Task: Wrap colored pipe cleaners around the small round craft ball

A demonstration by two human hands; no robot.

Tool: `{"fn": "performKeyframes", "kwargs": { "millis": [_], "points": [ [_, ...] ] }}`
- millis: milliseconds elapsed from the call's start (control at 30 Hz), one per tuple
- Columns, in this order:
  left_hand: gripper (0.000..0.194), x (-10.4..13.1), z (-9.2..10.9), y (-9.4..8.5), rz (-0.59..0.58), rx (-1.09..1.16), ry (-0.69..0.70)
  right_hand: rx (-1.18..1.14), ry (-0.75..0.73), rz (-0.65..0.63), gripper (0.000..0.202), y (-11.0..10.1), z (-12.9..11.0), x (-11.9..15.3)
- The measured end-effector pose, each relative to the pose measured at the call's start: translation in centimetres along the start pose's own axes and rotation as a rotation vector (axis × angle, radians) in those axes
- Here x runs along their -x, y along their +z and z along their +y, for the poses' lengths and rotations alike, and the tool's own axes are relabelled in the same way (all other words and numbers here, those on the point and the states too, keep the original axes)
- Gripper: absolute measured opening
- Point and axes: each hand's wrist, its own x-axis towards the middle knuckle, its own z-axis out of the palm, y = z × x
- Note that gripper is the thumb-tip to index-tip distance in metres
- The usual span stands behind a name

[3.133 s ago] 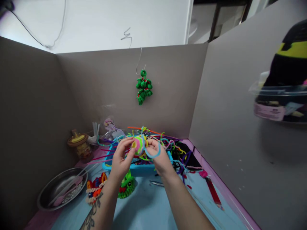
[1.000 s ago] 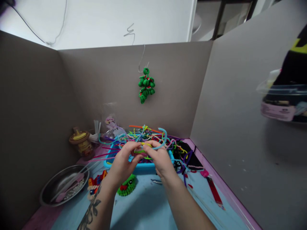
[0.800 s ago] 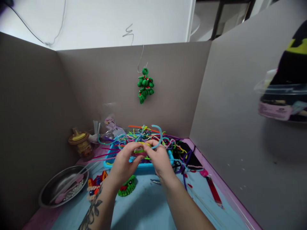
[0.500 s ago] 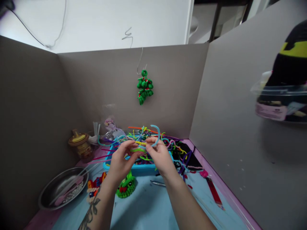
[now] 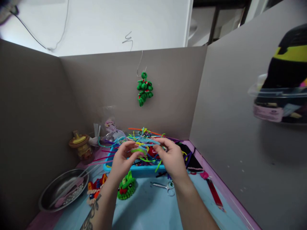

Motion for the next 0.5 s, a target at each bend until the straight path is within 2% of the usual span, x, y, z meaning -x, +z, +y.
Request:
{"fn": "performKeyframes", "kwargs": {
  "millis": [100,200,267,500],
  "points": [
    [0.038,-0.1,0.1,0.1,-0.003,0.181,-0.095,-0.097,0.058,-0.178,0.046,0.4,-0.1,-0.1],
    [0.040,-0.2,0.3,-0.1,-0.026,0.246,-0.105,-0.202,0.181,-0.295,0.037,1.0,0.1,-0.3],
    [0.041,-0.1,0.5,-0.2,-0.027,0.250,-0.081,-0.250,0.217,-0.294,0.030,1.5,0.3,-0.3],
    [0.039,0.3,0.7,0.5,-0.066,0.232,-0.068,-0.275,0.230,-0.181,0.031,2.4,0.5,0.0]
  ]
}}
